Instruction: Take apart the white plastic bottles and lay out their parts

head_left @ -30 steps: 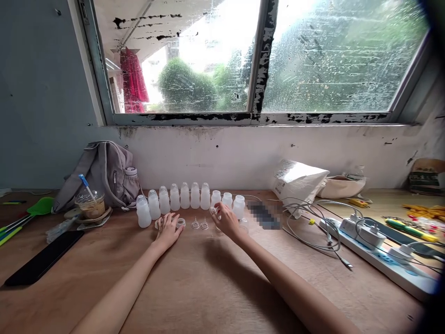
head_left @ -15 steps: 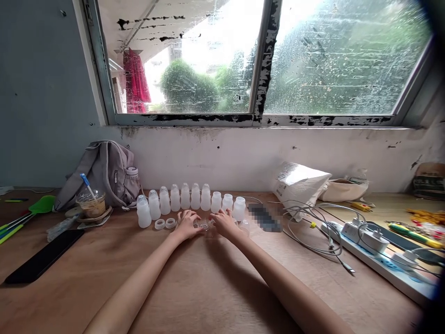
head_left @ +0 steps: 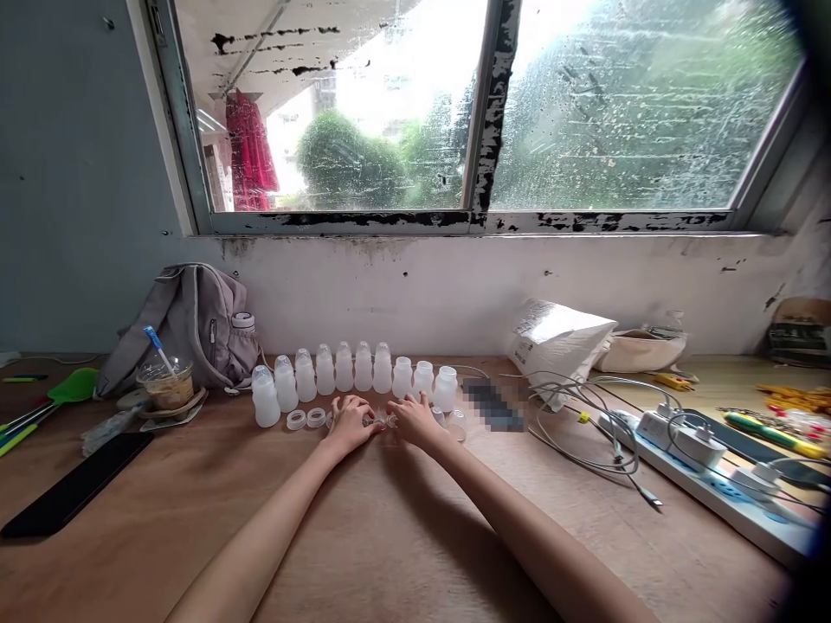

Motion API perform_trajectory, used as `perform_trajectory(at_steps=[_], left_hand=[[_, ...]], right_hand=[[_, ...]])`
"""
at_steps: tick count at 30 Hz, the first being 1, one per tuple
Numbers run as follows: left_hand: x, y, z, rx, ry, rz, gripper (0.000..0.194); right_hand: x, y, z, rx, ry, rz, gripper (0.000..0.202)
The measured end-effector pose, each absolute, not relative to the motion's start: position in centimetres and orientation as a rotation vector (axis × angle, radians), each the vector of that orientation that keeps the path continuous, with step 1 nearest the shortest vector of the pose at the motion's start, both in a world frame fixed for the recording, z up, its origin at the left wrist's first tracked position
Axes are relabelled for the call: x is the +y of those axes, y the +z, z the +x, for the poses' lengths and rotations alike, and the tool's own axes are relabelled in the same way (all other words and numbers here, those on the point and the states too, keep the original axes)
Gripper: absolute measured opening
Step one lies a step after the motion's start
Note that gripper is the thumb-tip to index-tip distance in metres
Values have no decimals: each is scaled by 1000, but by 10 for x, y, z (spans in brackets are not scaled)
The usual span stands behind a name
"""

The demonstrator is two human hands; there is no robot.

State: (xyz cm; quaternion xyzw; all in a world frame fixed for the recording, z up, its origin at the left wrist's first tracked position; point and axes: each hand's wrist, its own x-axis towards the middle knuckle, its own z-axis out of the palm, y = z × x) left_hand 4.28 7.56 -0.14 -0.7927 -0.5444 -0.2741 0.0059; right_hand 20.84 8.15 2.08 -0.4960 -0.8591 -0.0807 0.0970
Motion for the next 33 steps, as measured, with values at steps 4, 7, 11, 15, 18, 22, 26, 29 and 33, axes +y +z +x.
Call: perform_trajectory(at_steps=[4, 7, 11, 15, 18, 22, 26, 29, 33], left_hand=[[76, 0, 41, -1705, -844, -2480, 23], [77, 2, 40, -1700, -816, -2497, 23], [78, 4, 38, -1702, -768, -2515, 22], [79, 6, 35, -1711, -725, -2536, 21], [80, 9, 31, -1706, -689, -2575, 29], [81, 17, 23, -1720, -636, -2621, 45], [81, 23, 17, -1755, -584, -2646, 41], [82, 25, 16, -1778, -545, -2661, 33], [82, 26, 16, -1801, -507, -2665, 25]], right_hand=[[80, 20, 207, -2559, -236, -1477, 27], [78, 22, 208, -2568, -224, -1481, 30], [77, 23, 208, -2569, -201, -1490, 33], [77, 22, 207, -2566, -174, -1489, 31], [77, 22, 206, -2564, -163, -1479, 29], [76, 23, 207, -2569, -159, -1472, 29], [76, 25, 208, -2574, -155, -1471, 27], [77, 23, 208, -2567, -158, -1461, 25], [77, 19, 206, -2548, -162, -1451, 24]])
